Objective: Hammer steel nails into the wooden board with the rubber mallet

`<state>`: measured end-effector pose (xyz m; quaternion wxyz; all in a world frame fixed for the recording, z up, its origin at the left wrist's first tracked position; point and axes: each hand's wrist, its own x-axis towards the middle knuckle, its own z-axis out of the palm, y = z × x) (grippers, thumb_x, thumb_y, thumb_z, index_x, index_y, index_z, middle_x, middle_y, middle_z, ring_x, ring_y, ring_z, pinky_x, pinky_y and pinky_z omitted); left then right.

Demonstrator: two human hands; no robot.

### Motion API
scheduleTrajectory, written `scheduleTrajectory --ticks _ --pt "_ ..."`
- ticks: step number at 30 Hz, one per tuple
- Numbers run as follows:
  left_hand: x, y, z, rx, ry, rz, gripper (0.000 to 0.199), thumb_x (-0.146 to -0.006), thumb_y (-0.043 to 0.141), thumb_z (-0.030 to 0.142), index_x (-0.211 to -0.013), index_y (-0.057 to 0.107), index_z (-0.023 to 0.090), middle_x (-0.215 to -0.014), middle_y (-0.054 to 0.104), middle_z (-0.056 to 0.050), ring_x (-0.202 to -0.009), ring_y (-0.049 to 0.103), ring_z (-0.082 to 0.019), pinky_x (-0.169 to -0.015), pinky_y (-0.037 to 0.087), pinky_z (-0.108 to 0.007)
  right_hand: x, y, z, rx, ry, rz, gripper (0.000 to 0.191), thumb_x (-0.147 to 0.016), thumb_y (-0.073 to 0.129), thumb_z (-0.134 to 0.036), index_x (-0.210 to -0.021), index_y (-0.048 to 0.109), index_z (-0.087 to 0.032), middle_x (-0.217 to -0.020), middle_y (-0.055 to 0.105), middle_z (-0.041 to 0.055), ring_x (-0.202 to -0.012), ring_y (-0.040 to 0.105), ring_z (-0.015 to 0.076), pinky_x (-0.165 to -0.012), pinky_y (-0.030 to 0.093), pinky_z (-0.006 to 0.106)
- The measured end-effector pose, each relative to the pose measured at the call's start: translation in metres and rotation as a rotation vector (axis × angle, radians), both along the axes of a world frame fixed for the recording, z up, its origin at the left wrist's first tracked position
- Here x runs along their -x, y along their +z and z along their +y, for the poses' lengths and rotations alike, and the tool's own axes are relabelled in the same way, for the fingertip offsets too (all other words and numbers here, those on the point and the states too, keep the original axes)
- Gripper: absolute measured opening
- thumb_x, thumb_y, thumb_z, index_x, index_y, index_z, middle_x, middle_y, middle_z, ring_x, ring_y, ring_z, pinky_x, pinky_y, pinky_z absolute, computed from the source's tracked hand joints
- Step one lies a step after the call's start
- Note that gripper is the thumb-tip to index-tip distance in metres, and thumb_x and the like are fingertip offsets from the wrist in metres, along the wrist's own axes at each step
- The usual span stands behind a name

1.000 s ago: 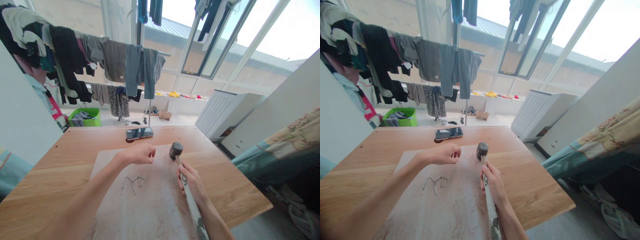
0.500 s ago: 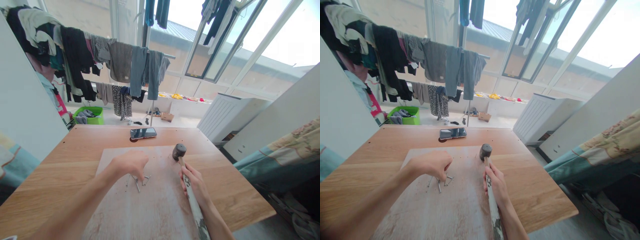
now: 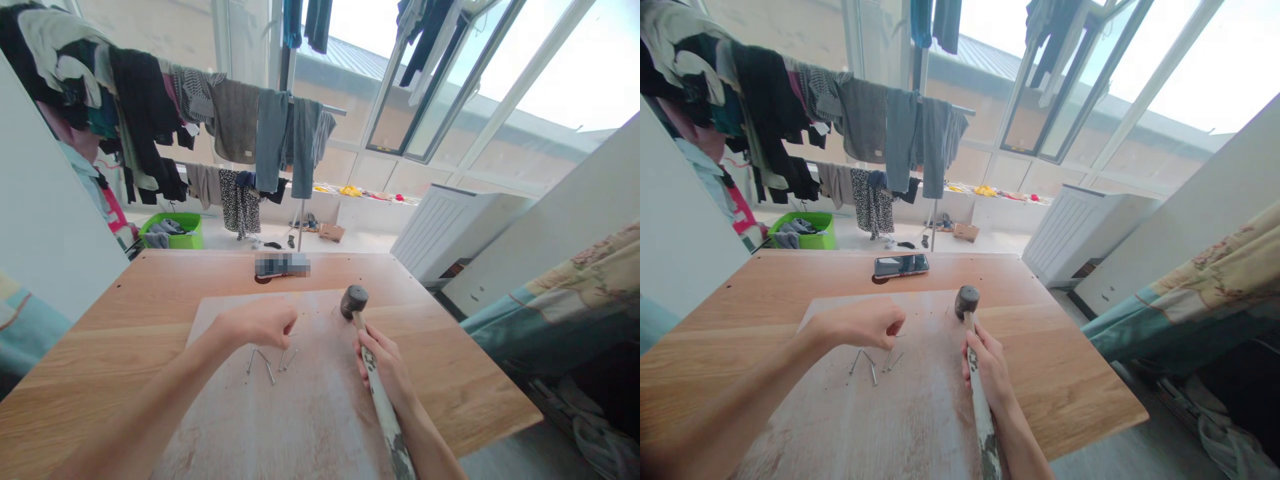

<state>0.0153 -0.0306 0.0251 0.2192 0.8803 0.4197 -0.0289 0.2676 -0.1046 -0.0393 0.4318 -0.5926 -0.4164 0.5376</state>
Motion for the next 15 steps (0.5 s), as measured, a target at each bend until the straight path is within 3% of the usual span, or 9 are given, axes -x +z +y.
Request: scheduleTrajectory --ticks 8,15 --pt "-0.005 0.004 -0.007 0.043 -0.058 0.01 0.01 -0.065 0.067 0.011 -0.068 0.065 0.02 -0.063 0.058 0.002 -0.056 0.048 -0.014 -0.049 0.028 -0.026 0.003 0.004 0.0 -0.017 -0.013 0.016 0.039 -0.08 0.063 -0.059 -0.074 0.055 -0.021 -0.041 0.049 -0.007 -0.032 0.037 0.0073 -0.03 0.034 0.016" --pt "-0.003 -0.01 0.011 -0.047 -0.126 -0.276 0.019 -0.072 0.059 0.006 -0.073 0.073 0.019 -0.076 0.068 -0.001 -0.065 0.058 -0.014 -0.06 0.039 -0.024 0.005 0.009 0.0 -0.015 -0.024 0.018 0.041 -0.075 0.066 -0.06 -0.072 0.053 -0.021 -0.04 0.048 -0.0072 -0.032 0.038 0.0072 -0.03 0.034 0.016"
